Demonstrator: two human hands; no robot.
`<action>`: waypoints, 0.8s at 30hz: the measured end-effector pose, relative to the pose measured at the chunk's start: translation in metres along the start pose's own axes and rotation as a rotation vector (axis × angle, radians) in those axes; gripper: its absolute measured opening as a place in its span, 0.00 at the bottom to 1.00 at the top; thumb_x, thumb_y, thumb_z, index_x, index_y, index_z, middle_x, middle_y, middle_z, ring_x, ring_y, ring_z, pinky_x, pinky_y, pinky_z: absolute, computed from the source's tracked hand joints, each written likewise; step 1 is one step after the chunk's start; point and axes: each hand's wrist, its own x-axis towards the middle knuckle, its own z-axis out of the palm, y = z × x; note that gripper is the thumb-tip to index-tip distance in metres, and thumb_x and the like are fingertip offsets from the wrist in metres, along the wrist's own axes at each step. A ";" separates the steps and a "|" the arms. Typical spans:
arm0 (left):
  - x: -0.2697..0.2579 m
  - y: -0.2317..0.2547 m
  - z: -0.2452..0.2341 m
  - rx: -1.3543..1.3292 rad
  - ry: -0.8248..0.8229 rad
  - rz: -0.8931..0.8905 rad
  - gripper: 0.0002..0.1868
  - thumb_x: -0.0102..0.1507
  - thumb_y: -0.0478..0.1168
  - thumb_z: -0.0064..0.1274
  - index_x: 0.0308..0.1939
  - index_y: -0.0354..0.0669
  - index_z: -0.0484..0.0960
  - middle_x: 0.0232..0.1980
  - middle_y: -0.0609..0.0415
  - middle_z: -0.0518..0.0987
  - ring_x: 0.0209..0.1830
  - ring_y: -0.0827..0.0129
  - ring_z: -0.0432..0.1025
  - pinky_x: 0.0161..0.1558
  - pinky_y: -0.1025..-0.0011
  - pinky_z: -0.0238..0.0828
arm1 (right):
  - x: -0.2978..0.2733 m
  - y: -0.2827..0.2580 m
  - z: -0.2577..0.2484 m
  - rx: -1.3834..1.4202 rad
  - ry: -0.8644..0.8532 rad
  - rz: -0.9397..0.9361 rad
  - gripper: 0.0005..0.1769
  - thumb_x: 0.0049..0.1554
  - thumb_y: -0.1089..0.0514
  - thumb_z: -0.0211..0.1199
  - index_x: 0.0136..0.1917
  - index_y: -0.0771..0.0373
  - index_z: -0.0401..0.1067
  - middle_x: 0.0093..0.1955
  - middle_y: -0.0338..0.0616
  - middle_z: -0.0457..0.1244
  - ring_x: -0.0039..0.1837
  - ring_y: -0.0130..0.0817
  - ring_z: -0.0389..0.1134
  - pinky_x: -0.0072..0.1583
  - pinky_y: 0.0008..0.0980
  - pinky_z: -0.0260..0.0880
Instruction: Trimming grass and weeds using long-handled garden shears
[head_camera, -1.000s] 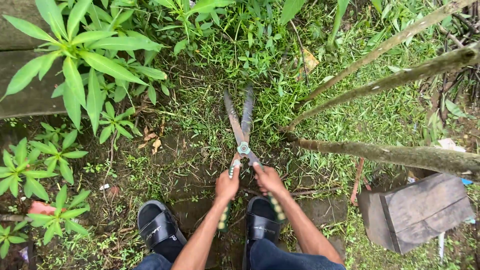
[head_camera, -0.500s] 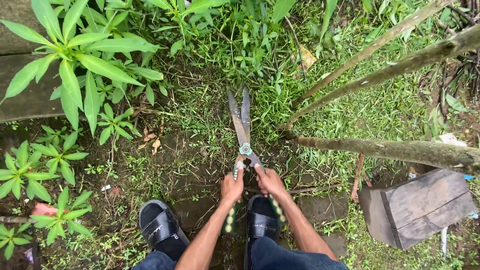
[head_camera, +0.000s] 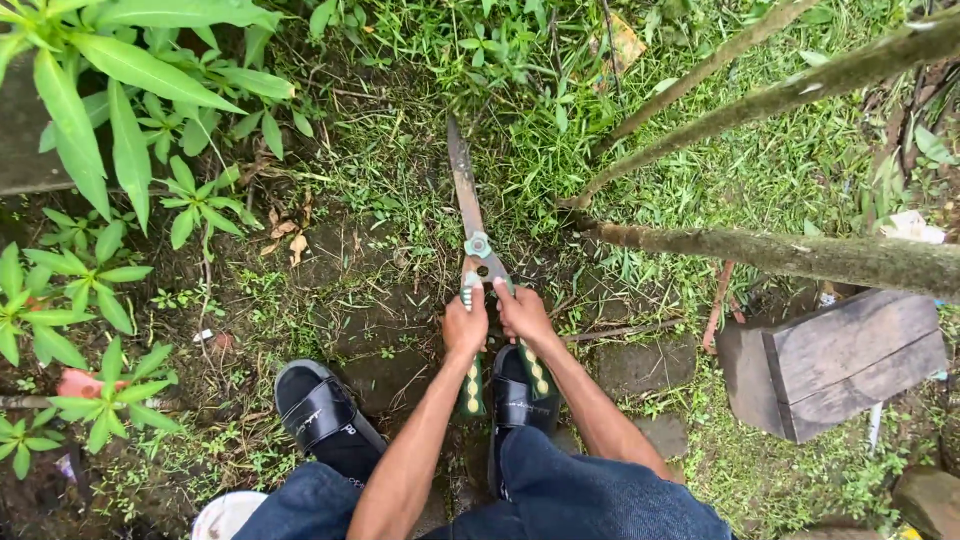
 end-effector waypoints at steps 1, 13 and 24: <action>0.002 0.001 0.001 -0.002 -0.002 -0.003 0.21 0.70 0.51 0.38 0.36 0.37 0.74 0.18 0.54 0.70 0.11 0.74 0.63 0.16 0.78 0.58 | 0.003 0.001 -0.001 -0.003 0.001 0.002 0.26 0.61 0.42 0.52 0.33 0.64 0.67 0.19 0.44 0.56 0.18 0.29 0.56 0.22 0.30 0.63; -0.008 0.036 -0.019 -0.170 -0.095 -0.051 0.20 0.69 0.50 0.40 0.39 0.34 0.73 0.19 0.47 0.74 0.10 0.68 0.70 0.10 0.73 0.71 | 0.006 -0.004 0.002 0.004 0.017 0.008 0.27 0.61 0.41 0.50 0.32 0.65 0.67 0.20 0.46 0.57 0.19 0.30 0.57 0.23 0.31 0.65; -0.006 0.077 -0.052 -0.197 0.082 0.088 0.22 0.70 0.52 0.36 0.31 0.39 0.70 0.15 0.53 0.68 0.07 0.72 0.64 0.09 0.77 0.66 | -0.013 -0.088 0.012 -0.028 -0.094 -0.223 0.24 0.66 0.46 0.46 0.37 0.64 0.68 0.21 0.42 0.58 0.20 0.26 0.58 0.23 0.24 0.65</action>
